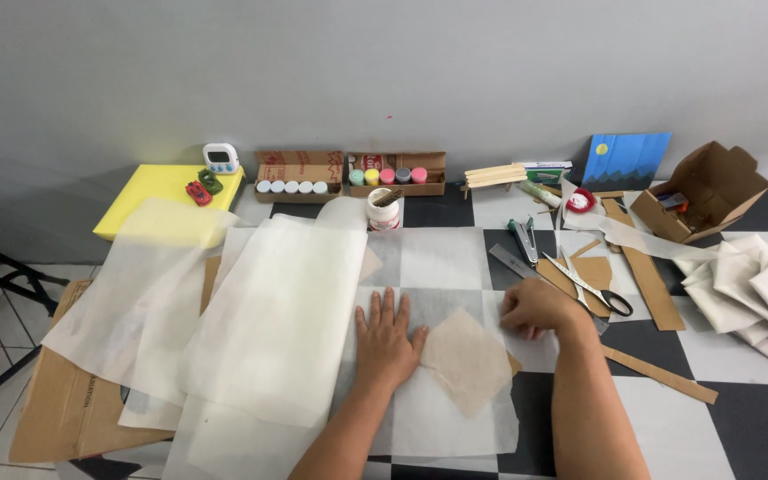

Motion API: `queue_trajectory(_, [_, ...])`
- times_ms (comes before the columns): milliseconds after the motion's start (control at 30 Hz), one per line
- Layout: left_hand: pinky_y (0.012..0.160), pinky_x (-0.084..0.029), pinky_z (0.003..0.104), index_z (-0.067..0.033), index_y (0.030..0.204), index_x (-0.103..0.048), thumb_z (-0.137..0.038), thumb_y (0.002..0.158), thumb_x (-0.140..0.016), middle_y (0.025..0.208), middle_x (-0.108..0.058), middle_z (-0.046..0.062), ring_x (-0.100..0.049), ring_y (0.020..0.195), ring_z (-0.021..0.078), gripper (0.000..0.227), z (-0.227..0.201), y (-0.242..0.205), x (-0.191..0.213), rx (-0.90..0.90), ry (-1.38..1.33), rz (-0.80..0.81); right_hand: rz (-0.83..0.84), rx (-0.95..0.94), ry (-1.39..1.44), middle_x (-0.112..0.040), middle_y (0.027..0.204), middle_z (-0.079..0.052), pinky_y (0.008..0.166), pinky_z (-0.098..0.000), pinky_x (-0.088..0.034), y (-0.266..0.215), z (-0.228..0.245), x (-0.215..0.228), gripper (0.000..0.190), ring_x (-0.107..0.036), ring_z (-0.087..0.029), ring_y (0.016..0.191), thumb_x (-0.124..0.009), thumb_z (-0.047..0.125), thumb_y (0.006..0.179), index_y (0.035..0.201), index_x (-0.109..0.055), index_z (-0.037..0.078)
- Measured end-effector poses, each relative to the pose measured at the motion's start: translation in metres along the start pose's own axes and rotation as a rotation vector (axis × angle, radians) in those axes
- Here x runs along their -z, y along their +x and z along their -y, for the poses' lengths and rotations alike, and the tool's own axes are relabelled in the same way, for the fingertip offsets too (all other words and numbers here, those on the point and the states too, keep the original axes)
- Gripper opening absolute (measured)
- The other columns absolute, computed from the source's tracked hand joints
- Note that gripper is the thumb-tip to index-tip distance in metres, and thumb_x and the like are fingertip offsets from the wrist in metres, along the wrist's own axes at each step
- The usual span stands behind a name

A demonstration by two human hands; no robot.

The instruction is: Measuring and organizing cardboard pieces on a table using a ruler.

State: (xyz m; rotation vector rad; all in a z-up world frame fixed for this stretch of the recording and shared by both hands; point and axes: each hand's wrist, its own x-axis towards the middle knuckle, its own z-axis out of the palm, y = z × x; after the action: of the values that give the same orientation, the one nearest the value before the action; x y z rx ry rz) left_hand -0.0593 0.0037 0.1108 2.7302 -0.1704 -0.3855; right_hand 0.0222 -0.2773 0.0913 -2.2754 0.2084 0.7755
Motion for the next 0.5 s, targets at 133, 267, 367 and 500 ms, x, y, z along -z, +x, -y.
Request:
queue_trajectory(133, [0.123, 0.004, 0.06, -0.0109, 0.159, -0.028, -0.047, 0.106, -0.031, 0.168, -0.016, 0.019, -0.007, 0.157, 0.0348, 0.065, 0.001, 0.001, -0.003, 0.01, 0.007, 0.009, 0.124, 0.085, -0.149, -0.074, 0.064, -0.014, 0.04, -0.0362, -0.061, 0.013, 0.02, -0.034, 0.018, -0.071, -0.025, 0.046, -0.085, 0.02, 0.074, 0.082, -0.078, 0.006])
queue_trajectory(267, [0.123, 0.004, 0.059, -0.0116, 0.16, -0.028, -0.047, 0.106, -0.03, 0.169, -0.016, 0.018, -0.006, 0.157, 0.0337, 0.065, 0.002, 0.003, -0.004, 0.02, 0.004, 0.009, 0.058, 0.117, -0.099, -0.078, 0.077, -0.013, 0.057, -0.0339, -0.063, -0.022, 0.05, -0.024, 0.022, -0.074, -0.023, 0.06, -0.082, 0.024, 0.079, 0.094, -0.081, 0.008])
queue_trajectory(367, [0.123, 0.004, 0.059, -0.0121, 0.16, -0.028, -0.047, 0.106, -0.029, 0.169, -0.016, 0.017, -0.007, 0.157, 0.0337, 0.064, 0.005, 0.005, -0.009, 0.018, 0.014, 0.002, -0.041, 0.045, -0.186, -0.077, 0.07, -0.01, 0.057, -0.0325, -0.061, 0.002, 0.012, -0.013, 0.017, -0.074, -0.022, 0.058, -0.077, 0.028, 0.075, 0.083, -0.08, 0.012])
queue_trajectory(500, [0.123, 0.003, 0.059, -0.0123, 0.16, -0.028, -0.047, 0.106, -0.027, 0.169, -0.016, 0.018, -0.008, 0.157, 0.0339, 0.063, 0.004, 0.006, -0.01, 0.023, 0.026, -0.011, -0.013, -0.032, -0.255, -0.073, 0.055, -0.01, 0.053, -0.0325, -0.062, 0.012, -0.004, -0.008, 0.023, -0.074, -0.023, 0.051, -0.079, 0.031, 0.069, 0.063, -0.074, 0.01])
